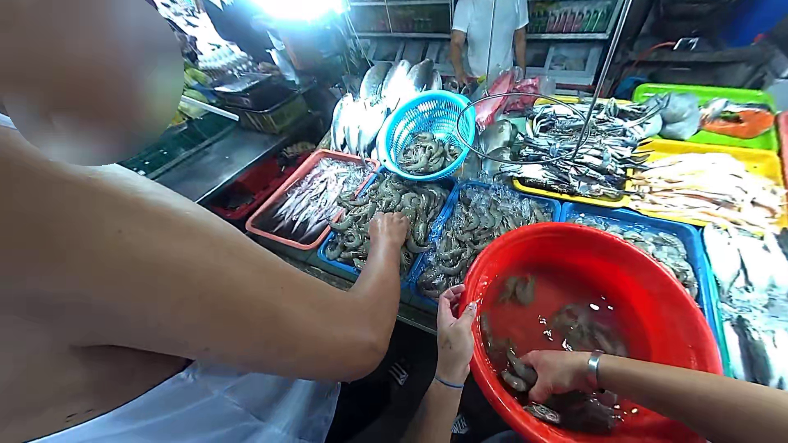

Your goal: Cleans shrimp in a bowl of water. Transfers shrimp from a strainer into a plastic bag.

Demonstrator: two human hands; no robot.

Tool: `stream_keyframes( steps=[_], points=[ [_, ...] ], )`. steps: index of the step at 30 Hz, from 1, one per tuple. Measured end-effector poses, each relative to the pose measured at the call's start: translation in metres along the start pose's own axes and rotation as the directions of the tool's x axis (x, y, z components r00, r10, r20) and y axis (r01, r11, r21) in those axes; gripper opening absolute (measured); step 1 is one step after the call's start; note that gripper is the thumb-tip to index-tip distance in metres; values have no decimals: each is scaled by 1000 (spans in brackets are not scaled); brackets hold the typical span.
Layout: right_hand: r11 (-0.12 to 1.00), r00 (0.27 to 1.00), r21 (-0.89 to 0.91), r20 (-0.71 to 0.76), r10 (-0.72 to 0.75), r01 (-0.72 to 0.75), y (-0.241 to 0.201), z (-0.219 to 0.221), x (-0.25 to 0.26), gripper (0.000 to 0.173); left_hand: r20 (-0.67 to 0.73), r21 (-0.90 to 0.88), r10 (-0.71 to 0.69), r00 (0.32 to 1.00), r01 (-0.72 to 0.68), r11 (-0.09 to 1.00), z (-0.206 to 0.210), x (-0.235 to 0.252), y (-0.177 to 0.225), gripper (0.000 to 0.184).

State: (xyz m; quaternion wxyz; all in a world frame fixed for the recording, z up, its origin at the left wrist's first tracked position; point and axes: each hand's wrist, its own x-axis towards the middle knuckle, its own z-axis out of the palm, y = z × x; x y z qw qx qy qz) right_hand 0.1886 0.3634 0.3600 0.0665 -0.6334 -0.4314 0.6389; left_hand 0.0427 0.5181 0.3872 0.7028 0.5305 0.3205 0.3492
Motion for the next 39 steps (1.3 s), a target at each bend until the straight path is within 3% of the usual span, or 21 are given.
stream_keyframes(
  steps=[8, 15, 20, 31, 39],
  points=[
    [905, 977, 425, 191, -92, 2, 5, -18, -21, 49, 1, 23, -5, 1000, 5, 1000, 0, 0, 3, 41],
    [790, 981, 587, -171, -90, 175, -13, -55, -74, 41, -9, 80, -43, 999, 44, 996, -1, -3, 3, 39],
    [743, 941, 614, -332, -64, 267, -14, -77, -93, 42, -11, 90, -28, 1000, 29, 995, 1, -2, 2, 37],
    [713, 898, 616, -439, -42, 335, -36, -101, -102, 38, 9, 2, -22, 1000, 22, 1000, 1, 1, 0, 36],
    [781, 878, 497, -461, -132, 379, -106, -167, -89, 29, 13, -11, -47, 999, 47, 999, 1, 2, 2, 35]
  ],
)
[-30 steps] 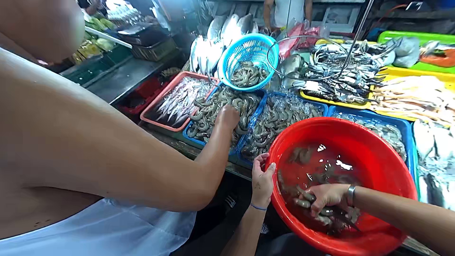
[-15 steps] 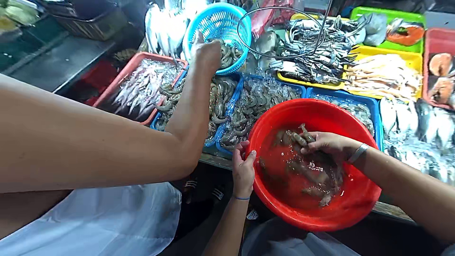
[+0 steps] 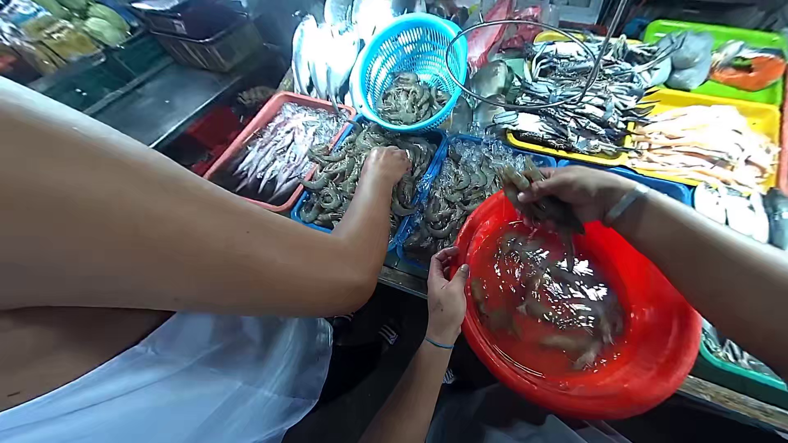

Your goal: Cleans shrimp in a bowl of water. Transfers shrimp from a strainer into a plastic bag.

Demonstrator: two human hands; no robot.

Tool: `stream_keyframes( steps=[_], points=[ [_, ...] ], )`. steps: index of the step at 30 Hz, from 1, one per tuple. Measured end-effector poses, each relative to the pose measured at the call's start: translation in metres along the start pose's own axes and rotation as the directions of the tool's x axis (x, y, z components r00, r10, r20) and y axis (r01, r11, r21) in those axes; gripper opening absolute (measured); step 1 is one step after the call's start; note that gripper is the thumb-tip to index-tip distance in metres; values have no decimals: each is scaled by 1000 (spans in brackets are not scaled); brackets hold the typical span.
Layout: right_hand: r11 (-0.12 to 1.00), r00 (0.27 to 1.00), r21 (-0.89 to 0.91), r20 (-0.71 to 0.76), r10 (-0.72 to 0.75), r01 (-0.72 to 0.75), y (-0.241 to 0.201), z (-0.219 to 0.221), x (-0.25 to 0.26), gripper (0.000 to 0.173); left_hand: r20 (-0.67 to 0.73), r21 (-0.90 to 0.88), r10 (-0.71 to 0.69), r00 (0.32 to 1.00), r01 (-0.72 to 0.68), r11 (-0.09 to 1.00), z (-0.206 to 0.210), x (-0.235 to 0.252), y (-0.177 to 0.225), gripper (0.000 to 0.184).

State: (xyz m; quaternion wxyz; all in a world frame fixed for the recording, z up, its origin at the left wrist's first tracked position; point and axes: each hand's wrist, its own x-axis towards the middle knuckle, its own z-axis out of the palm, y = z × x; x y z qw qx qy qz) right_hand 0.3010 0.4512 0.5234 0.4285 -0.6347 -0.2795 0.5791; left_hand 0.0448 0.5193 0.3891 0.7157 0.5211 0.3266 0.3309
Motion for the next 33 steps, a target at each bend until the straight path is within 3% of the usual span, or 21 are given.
stream_keyframes(
  steps=[7, 16, 19, 24, 33],
  points=[
    [990, 996, -113, -27, -85, 81, -82, 14, 71, 26, 32, -44, 22, 999, -20, 999, -2, 3, -5, 36],
    [983, 979, -57, -95, -179, 174, -151, 18, 194, 31, 44, 3, 61, 997, -61, 998, -2, 1, -5, 35],
    [983, 976, 26, -130, -178, 183, -155, 14, 236, 26, 43, 89, 89, 995, -92, 992, -4, 0, -5, 32],
    [947, 965, 201, -131, -225, 248, -148, -7, 262, 21, 60, 5, 63, 996, -64, 998, -4, -2, -3, 33],
    [971, 969, 231, -245, -5, 63, -98, 26, 307, 25, 90, -4, 41, 995, -40, 999, -4, 2, -4, 32]
  ],
)
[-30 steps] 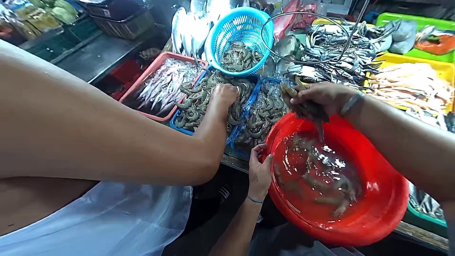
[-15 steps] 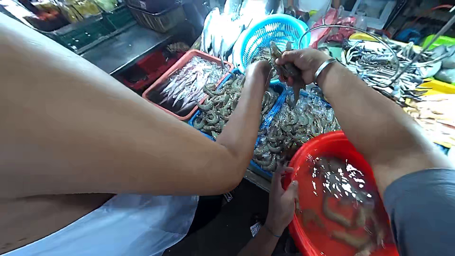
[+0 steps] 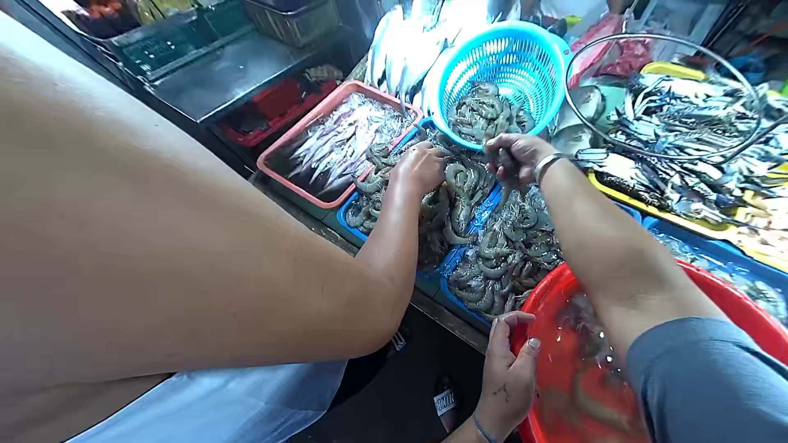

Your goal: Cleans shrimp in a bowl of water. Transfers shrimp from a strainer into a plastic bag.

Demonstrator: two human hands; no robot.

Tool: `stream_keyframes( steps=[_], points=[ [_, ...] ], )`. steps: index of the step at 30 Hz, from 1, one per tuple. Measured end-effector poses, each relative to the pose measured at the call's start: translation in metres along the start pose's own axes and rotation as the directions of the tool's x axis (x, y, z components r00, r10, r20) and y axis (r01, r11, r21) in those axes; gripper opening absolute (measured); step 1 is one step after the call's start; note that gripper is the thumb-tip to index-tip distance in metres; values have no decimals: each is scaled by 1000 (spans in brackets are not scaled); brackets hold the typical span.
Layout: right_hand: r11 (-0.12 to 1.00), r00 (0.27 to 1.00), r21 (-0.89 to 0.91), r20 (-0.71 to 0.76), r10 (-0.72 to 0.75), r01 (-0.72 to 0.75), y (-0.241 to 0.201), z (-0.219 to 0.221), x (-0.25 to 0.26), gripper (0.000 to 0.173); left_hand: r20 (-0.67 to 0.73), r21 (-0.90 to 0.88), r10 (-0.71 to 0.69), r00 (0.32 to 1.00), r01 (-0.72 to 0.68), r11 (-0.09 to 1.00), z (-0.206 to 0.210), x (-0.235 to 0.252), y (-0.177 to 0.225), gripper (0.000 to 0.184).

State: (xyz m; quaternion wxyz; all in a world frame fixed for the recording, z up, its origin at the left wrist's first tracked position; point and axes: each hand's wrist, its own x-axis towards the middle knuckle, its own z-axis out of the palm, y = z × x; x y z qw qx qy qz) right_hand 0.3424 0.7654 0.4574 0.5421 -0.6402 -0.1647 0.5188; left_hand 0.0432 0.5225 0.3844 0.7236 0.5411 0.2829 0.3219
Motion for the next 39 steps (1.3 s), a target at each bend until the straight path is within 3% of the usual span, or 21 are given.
stream_keyframes(
  steps=[5, 9, 13, 15, 18, 21, 23, 26, 29, 32, 34, 39],
  points=[
    [998, 998, -34, -49, 44, -46, 27, 41, 30, 32, -3, -23, 10, 1000, -10, 1000, 0, 1, -3, 32],
    [1000, 996, -22, -86, -1, -1, 30, 63, 46, 56, -9, -15, 14, 1000, -15, 1000, 0, 1, -4, 33],
    [969, 994, -242, -81, -70, 48, 10, 59, 25, 58, -4, -5, 16, 1000, -16, 1000, 1, 2, -2, 33],
    [869, 980, -472, -47, -193, 149, 1, 45, 1, 52, 1, 16, 38, 999, -38, 999, 1, 2, -2, 32],
    [572, 921, -752, 119, -372, 328, -4, 12, -65, 54, -1, 51, 46, 999, -46, 998, 1, 2, 1, 32],
    [330, 822, -798, 326, -468, 504, -2, -27, -155, 43, -34, 99, 20, 999, -16, 995, -2, 0, 7, 31],
    [312, 798, -783, 353, -488, 538, 14, -66, -220, 27, 2, 119, 29, 1000, -30, 992, -2, -3, 4, 33],
    [360, 872, -805, 365, -327, 472, 50, -124, -285, 18, -7, 128, 39, 999, -38, 991, 1, -2, 3, 33],
    [285, 967, -924, 243, -75, 255, 107, -168, -290, 22, -48, 214, 6, 999, 4, 977, 3, -2, 7, 33],
    [271, 996, -961, 30, -85, 53, 164, -184, -267, 47, -44, 222, 11, 999, -1, 975, 3, 0, 8, 33],
    [281, 994, -960, -35, -104, -4, 194, -180, -254, 66, -42, 217, 17, 999, -7, 976, 3, 0, 7, 33],
    [225, 984, -974, -12, -180, 29, 222, -141, -250, 57, -54, 209, 40, 998, -28, 978, 2, 3, 5, 34]
  ],
)
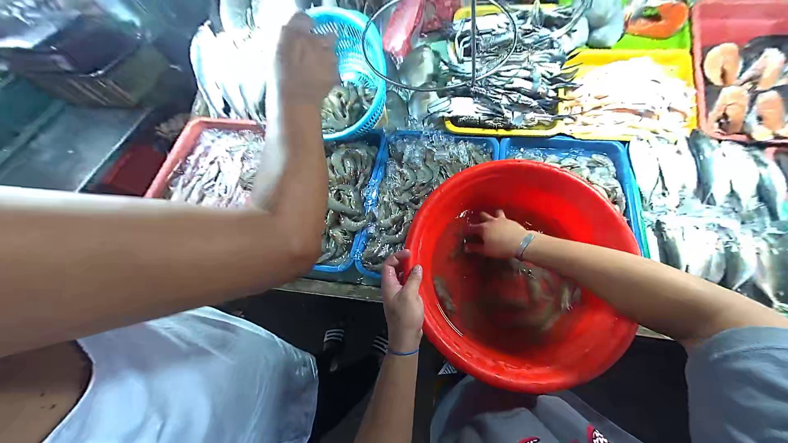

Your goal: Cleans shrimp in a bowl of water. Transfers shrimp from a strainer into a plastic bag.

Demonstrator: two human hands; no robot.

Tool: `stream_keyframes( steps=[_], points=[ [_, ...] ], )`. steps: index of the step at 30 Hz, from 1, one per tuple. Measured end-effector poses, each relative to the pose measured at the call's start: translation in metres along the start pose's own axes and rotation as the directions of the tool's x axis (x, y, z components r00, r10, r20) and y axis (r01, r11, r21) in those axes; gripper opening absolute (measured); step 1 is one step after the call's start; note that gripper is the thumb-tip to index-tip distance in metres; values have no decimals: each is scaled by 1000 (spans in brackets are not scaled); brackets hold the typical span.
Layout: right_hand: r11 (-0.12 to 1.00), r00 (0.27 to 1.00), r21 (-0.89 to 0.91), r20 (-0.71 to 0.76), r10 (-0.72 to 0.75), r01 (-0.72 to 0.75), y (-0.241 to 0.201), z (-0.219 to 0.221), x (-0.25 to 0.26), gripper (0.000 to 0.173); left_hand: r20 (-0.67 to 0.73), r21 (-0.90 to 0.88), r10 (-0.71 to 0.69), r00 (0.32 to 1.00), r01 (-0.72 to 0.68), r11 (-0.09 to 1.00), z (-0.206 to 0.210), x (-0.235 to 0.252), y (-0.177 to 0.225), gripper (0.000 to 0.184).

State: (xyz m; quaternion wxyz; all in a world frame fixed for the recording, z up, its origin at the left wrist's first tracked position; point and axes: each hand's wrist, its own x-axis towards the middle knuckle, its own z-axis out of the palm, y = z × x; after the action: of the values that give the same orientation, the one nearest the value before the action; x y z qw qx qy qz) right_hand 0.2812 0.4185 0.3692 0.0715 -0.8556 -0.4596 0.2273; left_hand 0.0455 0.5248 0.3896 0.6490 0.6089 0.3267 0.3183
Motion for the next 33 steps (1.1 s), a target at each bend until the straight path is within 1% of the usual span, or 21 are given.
stream_keyframes(
  steps=[1, 2, 6, 8, 10, 13, 16, 19, 21, 23, 26, 28, 30, 31, 33],
  points=[
    [1000, 1000, -8, 1, -12, 12, -5, 6, -5, 56, -4, 1, -1, 1000, 1, 1000, 0, 1, -1, 34],
    [999, 999, -26, 33, -29, 30, -9, 10, -9, 56, -8, 3, -4, 1000, 4, 1000, 0, 1, -1, 34],
    [986, 964, -85, 238, -117, 140, -18, 25, -34, 62, -3, -51, -7, 1000, 7, 999, 0, 0, -2, 35],
    [979, 946, -70, 278, -164, 191, -18, 33, -49, 61, -1, -65, -5, 1000, 5, 998, 0, 0, -2, 35],
    [979, 937, -59, 307, -169, 195, -22, 37, -66, 59, -3, -62, 1, 1000, -1, 998, 0, 1, -3, 35],
    [984, 914, -55, 383, -136, 170, -26, 40, -85, 57, 1, -78, -7, 1000, 7, 997, 1, 1, -2, 34],
    [980, 880, -13, 442, -173, 199, -23, 46, -100, 54, -4, -85, -23, 1000, 22, 996, 1, 0, -1, 34],
    [971, 823, 47, 522, -223, 233, -22, 49, -111, 45, -7, -88, -24, 1000, 24, 996, 2, 0, 1, 34],
    [974, 784, 64, 582, -215, 219, -24, 48, -116, 41, -10, -103, -20, 1000, 19, 995, 2, 0, 0, 34],
    [977, 737, 45, 650, -185, 206, -27, 45, -117, 40, -10, -113, -26, 1000, 24, 993, 3, 0, 0, 34],
    [973, 648, 51, 738, -187, 224, -24, 41, -112, 44, -6, -114, -27, 1000, 26, 993, 2, 0, -2, 34],
    [966, 593, 111, 771, -231, 232, -17, 39, -108, 45, -3, -107, -24, 1000, 23, 994, 3, -1, -3, 34],
    [961, 537, 162, 802, -261, 225, -11, 35, -107, 51, -6, -100, -32, 999, 31, 995, 3, -3, -2, 33],
    [960, 513, 171, 817, -265, 222, -8, 32, -107, 55, -11, -86, -37, 999, 36, 996, 4, -3, -2, 33],
    [961, 491, 158, 834, -253, 227, -6, 28, -109, 56, -22, -52, -44, 999, 43, 998, 3, -3, -2, 32]
  ],
)
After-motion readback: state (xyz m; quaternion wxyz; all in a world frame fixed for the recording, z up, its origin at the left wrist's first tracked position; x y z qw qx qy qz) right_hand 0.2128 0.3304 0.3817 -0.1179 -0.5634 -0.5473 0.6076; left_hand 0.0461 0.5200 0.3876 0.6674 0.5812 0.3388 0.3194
